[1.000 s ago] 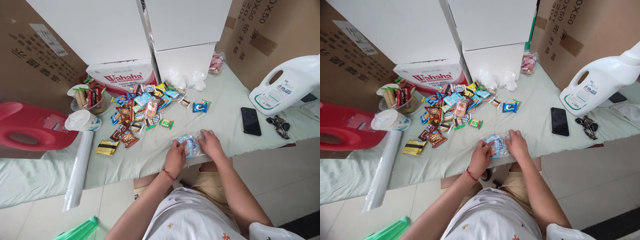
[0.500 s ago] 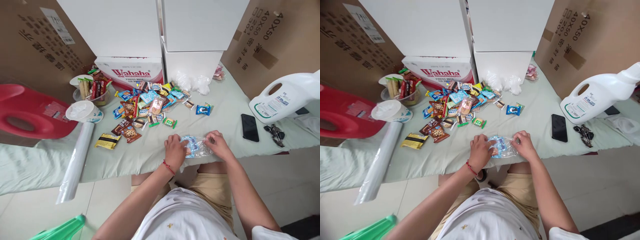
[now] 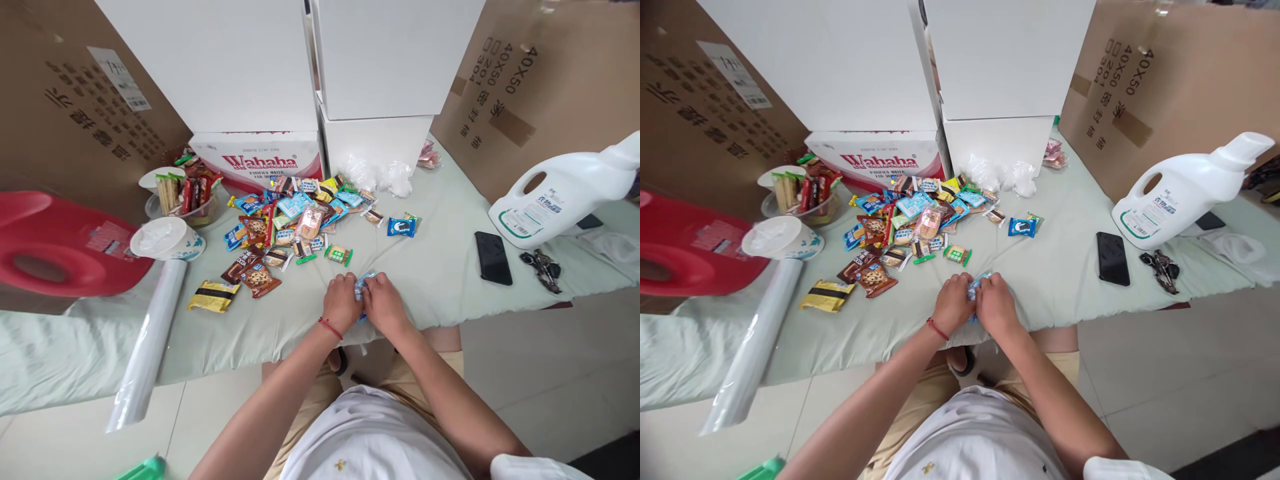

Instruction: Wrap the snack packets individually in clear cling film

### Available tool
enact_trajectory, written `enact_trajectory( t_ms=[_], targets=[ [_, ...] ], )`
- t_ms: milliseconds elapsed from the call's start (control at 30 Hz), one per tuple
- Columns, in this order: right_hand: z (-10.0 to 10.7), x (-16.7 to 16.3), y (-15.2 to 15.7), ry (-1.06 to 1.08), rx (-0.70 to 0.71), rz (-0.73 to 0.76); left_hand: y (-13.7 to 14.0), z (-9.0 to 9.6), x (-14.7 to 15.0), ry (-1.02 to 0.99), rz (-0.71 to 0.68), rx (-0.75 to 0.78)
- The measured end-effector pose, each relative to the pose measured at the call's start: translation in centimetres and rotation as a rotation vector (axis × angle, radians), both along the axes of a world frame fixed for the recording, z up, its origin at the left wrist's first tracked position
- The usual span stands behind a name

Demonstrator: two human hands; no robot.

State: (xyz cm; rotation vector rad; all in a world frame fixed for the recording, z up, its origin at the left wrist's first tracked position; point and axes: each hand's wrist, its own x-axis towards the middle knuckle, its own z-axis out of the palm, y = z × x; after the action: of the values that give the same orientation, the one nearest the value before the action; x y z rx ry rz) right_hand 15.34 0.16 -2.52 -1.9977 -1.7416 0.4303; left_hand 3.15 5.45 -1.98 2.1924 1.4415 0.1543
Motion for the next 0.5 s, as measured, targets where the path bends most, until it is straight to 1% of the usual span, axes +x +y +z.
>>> enact_trajectory(
  t_ms=[100,167,233,267,367,400,433,500],
  targets=[
    [-0.7,-0.9,-2.0,-0.055,0.084,0.112,1.2,-0.1,-1.5,-0.07,-0.093,-0.047],
    [-1.2,-1.3,-3.8,-0.112,0.111,0.15,2.0,0.0,-2.6,-0.216,-0.119,-0.164],
    [-1.8,-2.1,-5.4,-0.175,0.11,0.184,2.3,0.1,-2.8,-0.357,-0.059,-0.303],
    [-2.1,-2.5,-6.1,-0.192,0.106,0.202,2.3,0.2,-2.6,-0.372,-0.009,-0.332],
    [-2.4,-3.5,-7.2,-0.184,0.085,0.263,1.8,0.4,-1.1,-0.271,0.122,-0.252],
    [-2.3,-3.4,-7.4,-0.161,0.082,0.297,1.7,0.3,-0.5,-0.28,0.164,-0.241],
    [-2.1,-3.0,-7.6,-0.123,0.085,0.355,1.7,0.3,-0.2,-0.32,0.206,-0.255],
    [-1.5,-1.4,-7.9,-0.009,0.114,0.528,1.9,0.0,0.1,-0.443,0.272,-0.338]
  ],
)
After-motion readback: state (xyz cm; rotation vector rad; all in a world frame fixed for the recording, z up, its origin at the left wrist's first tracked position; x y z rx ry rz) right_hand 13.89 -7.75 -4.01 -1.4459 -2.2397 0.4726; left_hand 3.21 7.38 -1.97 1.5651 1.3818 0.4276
